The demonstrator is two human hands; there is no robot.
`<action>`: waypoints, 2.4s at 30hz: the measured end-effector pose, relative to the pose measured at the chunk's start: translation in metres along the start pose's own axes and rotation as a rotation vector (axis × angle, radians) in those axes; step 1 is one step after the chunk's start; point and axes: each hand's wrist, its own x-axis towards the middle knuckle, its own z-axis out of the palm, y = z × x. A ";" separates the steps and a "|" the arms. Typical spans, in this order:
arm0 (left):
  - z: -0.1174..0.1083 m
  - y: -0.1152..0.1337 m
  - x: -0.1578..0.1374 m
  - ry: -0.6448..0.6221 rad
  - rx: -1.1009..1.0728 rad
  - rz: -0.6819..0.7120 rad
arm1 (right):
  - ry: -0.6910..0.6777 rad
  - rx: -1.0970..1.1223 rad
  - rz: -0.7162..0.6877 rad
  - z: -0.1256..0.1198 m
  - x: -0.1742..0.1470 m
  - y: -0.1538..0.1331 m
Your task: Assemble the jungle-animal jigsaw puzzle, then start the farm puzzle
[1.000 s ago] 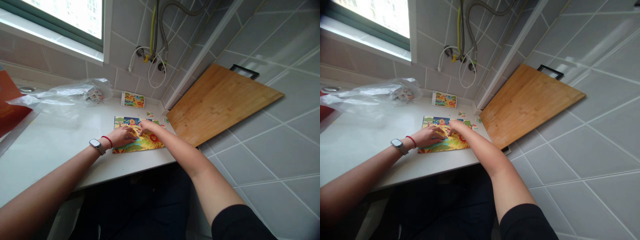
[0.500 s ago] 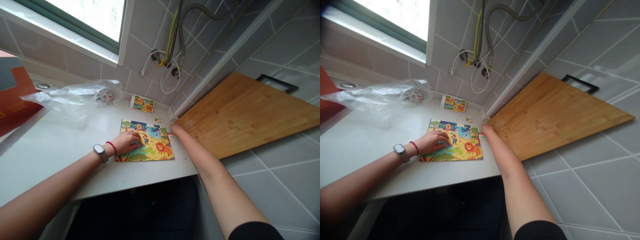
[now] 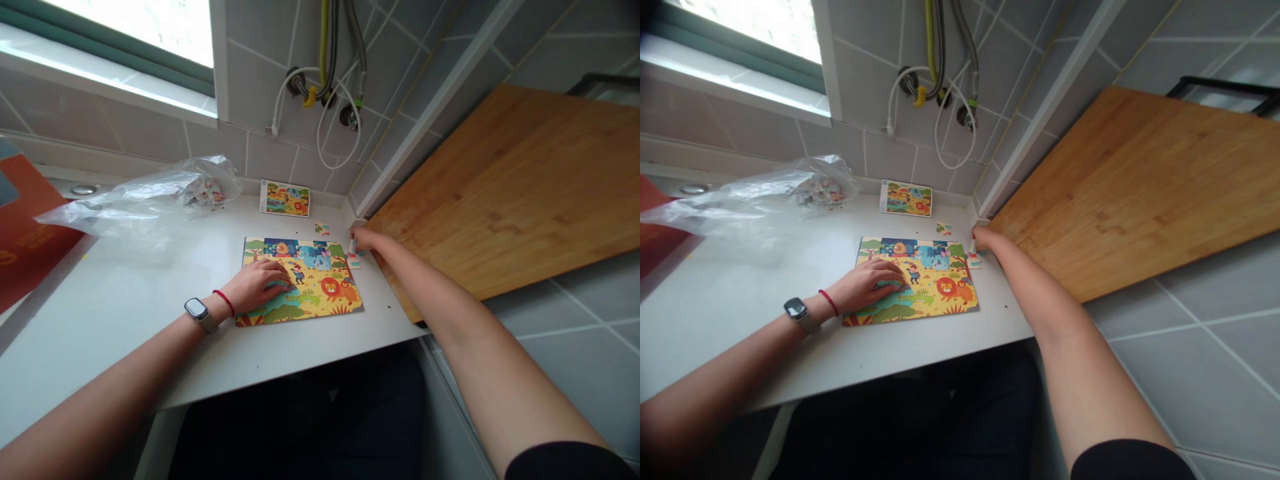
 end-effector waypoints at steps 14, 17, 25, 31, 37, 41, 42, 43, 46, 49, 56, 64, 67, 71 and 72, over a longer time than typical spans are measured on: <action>-0.002 0.023 0.005 -0.045 0.092 -0.059 | 0.546 1.490 -0.296 0.032 0.000 -0.060; 0.001 0.025 0.005 0.020 0.095 -0.125 | 0.418 1.857 -0.352 0.055 -0.011 -0.107; 0.006 0.026 0.004 0.056 0.049 -0.217 | 0.342 1.949 -0.404 0.066 -0.033 -0.126; 0.011 0.028 -0.001 0.152 0.033 -0.279 | 0.183 2.029 -0.516 0.060 -0.046 -0.135; 0.007 0.025 -0.002 0.309 -0.014 -0.363 | 0.045 2.011 -0.554 0.063 -0.057 -0.147; 0.005 0.023 0.000 0.334 -0.045 -0.408 | 0.005 2.020 -0.567 0.065 -0.060 -0.151; 0.005 0.023 0.001 0.346 -0.055 -0.415 | 0.000 2.026 -0.564 0.066 -0.060 -0.152; 0.005 0.023 0.001 0.357 -0.059 -0.421 | -0.003 2.031 -0.560 0.067 -0.059 -0.153; 0.005 0.022 0.002 0.389 -0.061 -0.440 | -0.014 2.010 -0.565 0.071 -0.056 -0.156; 0.005 0.022 0.003 0.411 -0.078 -0.462 | -0.013 1.941 -0.602 0.073 -0.055 -0.157; 0.005 0.021 0.005 0.364 -0.090 -0.438 | 0.077 1.913 -0.589 0.072 -0.057 -0.157; 0.003 0.023 0.009 0.292 -0.039 -0.359 | 0.119 1.972 -0.563 0.075 -0.055 -0.153; 0.003 0.022 0.009 0.286 -0.052 -0.360 | 0.111 1.974 -0.572 0.075 -0.055 -0.153; 0.004 0.018 0.006 0.297 -0.046 -0.386 | 0.130 1.996 -0.484 0.074 -0.054 -0.153; 0.004 0.015 0.005 0.306 -0.038 -0.396 | 0.179 1.980 -0.435 0.073 -0.053 -0.153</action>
